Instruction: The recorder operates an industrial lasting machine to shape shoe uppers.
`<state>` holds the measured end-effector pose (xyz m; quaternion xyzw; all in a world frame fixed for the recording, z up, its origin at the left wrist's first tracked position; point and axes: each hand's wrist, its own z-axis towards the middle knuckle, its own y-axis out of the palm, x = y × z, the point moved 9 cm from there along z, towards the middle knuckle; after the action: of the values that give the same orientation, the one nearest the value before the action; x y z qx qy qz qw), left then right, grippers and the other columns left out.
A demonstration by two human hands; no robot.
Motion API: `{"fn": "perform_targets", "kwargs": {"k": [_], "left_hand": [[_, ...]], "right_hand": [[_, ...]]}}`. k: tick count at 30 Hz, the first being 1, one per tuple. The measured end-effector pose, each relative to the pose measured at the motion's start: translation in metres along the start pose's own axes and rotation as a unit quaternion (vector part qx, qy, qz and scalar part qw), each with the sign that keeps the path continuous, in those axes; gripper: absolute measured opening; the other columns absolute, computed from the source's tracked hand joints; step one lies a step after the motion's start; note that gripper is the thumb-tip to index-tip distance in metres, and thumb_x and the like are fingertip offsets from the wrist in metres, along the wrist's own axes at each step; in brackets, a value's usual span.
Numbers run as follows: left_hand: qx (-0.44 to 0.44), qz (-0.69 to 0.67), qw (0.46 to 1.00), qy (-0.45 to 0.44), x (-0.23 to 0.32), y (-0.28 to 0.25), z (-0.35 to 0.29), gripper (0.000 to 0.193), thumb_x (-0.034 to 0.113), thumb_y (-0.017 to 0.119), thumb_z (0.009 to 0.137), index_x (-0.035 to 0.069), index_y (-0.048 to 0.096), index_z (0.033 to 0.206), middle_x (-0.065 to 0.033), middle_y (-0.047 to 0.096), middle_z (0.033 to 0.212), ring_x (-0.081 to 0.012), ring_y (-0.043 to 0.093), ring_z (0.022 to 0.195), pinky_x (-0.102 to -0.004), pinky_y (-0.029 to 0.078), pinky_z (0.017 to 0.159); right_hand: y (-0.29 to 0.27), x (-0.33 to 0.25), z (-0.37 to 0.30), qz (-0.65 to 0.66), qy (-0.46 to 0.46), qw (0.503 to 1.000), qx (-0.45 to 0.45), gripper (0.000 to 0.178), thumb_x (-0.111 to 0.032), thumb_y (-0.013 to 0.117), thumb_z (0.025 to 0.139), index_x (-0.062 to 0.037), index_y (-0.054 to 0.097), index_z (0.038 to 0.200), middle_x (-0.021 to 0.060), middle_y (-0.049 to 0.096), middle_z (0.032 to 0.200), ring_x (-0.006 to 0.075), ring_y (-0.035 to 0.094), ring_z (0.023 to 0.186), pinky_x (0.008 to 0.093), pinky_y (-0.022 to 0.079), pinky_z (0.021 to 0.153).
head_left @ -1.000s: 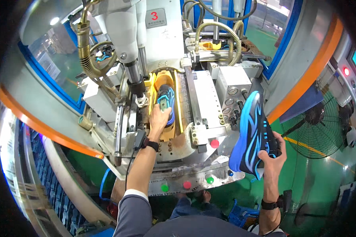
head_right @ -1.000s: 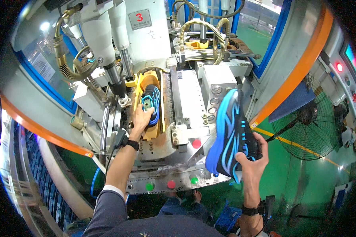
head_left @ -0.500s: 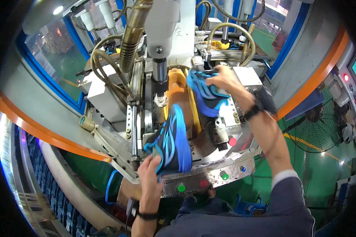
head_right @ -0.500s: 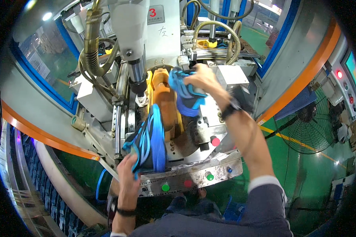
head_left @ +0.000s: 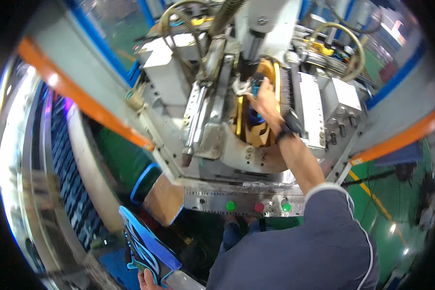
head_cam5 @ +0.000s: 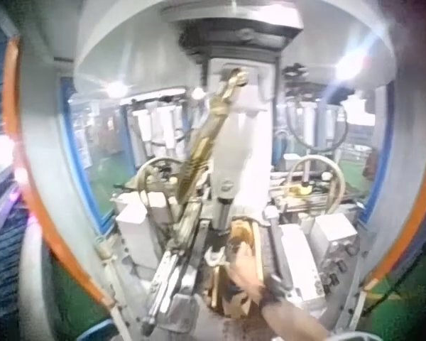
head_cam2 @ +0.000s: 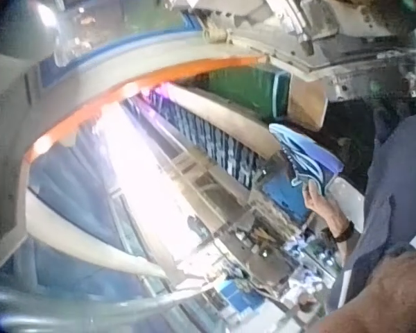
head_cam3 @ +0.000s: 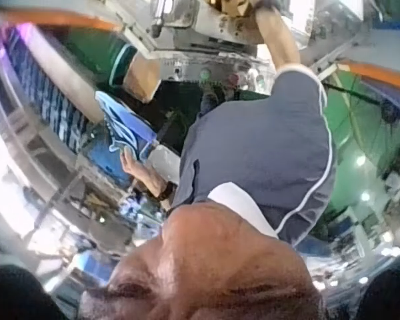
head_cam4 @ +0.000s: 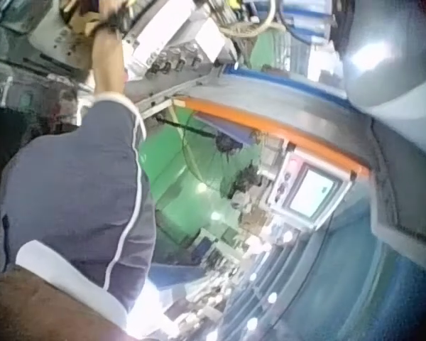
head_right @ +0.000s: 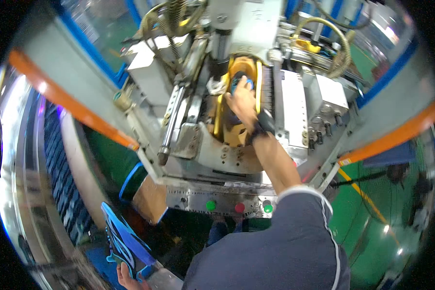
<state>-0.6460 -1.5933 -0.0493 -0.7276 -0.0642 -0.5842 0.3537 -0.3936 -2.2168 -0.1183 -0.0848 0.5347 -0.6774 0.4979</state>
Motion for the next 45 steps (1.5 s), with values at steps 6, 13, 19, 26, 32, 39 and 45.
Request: {"fn": "perform_targets", "kwargs": {"k": [6,13,19,26,32,39,45], "left_hand": [[0.039,-0.248,0.95,-0.185,-0.103,-0.022,-0.057,0.029,0.014,0.063,0.085,0.001,0.064,0.112,-0.0046,0.064,0.1,-0.0156,0.06,0.091,-0.0308,0.048,0.074],[0.133,-0.329,0.89,-0.288,-0.155,-0.049,-0.13,0.037,0.013,0.071,0.083,-0.001,0.061,0.116,-0.0066,0.068,0.1,-0.0168,0.066,0.087,-0.0307,0.054,0.067],[0.245,-0.409,0.828,-0.295,-0.222,-0.106,-0.181,0.034,0.007,0.071,0.083,-0.006,0.061,0.112,-0.0114,0.069,0.098,-0.0189,0.067,0.087,-0.0313,0.057,0.075],[0.431,-0.34,0.762,-0.343,-0.367,-0.232,-0.232,0.038,0.013,0.077,0.075,-0.006,0.062,0.105,-0.0124,0.066,0.094,-0.0237,0.065,0.081,-0.038,0.057,0.063],[0.543,-0.281,0.72,-0.329,-0.49,-0.371,-0.218,0.027,0.012,0.077,0.072,-0.005,0.066,0.089,-0.0131,0.066,0.086,-0.0227,0.065,0.072,-0.0415,0.058,0.062],[0.558,-0.25,0.748,-0.259,-0.603,-0.526,-0.159,0.042,0.019,0.076,0.074,-0.006,0.058,0.104,-0.0166,0.064,0.098,-0.0286,0.064,0.08,-0.0446,0.058,0.06],[0.592,-0.037,0.733,-0.332,-0.7,-0.633,-0.104,0.03,0.016,0.076,0.074,-0.007,0.071,0.093,-0.0155,0.07,0.086,-0.0217,0.064,0.074,-0.0366,0.054,0.065]], "right_hand": [[-0.047,-0.091,-0.26,0.387,-0.253,0.862,-0.207,0.017,-0.003,0.063,0.082,-0.0046,0.064,0.099,0.0158,0.063,0.099,0.0327,0.062,0.092,0.0442,0.051,0.073],[0.084,-0.115,-0.395,0.162,-0.421,0.837,-0.31,0.017,-0.008,0.058,0.085,-0.0079,0.064,0.101,0.0119,0.061,0.094,0.0314,0.061,0.092,0.0448,0.052,0.072],[0.106,-0.102,-0.399,0.167,-0.374,0.838,-0.36,0.019,-0.009,0.059,0.087,-0.006,0.064,0.105,0.0165,0.063,0.102,0.0361,0.06,0.098,0.0429,0.049,0.086],[0.114,-0.095,-0.399,0.134,-0.381,0.834,-0.375,0.022,-0.008,0.049,0.093,-0.0004,0.061,0.109,0.0209,0.061,0.106,0.0385,0.057,0.1,0.0435,0.045,0.089],[0.079,-0.12,-0.406,0.051,-0.378,0.894,-0.235,0.026,-0.017,0.051,0.096,0.0016,0.059,0.112,0.0219,0.061,0.104,0.0405,0.058,0.1,0.0454,0.045,0.089],[0.02,-0.301,-0.457,0.218,-0.386,0.858,-0.26,0.022,-0.015,0.06,0.093,0.0012,0.062,0.109,0.0152,0.064,0.093,0.0259,0.062,0.085,0.0353,0.049,0.078],[-0.165,-0.583,-0.528,0.403,-0.536,0.721,-0.178,0.013,-0.011,0.063,0.09,-0.0002,0.064,0.097,0.0057,0.064,0.091,0.0145,0.056,0.082,0.0304,0.047,0.078]]}}
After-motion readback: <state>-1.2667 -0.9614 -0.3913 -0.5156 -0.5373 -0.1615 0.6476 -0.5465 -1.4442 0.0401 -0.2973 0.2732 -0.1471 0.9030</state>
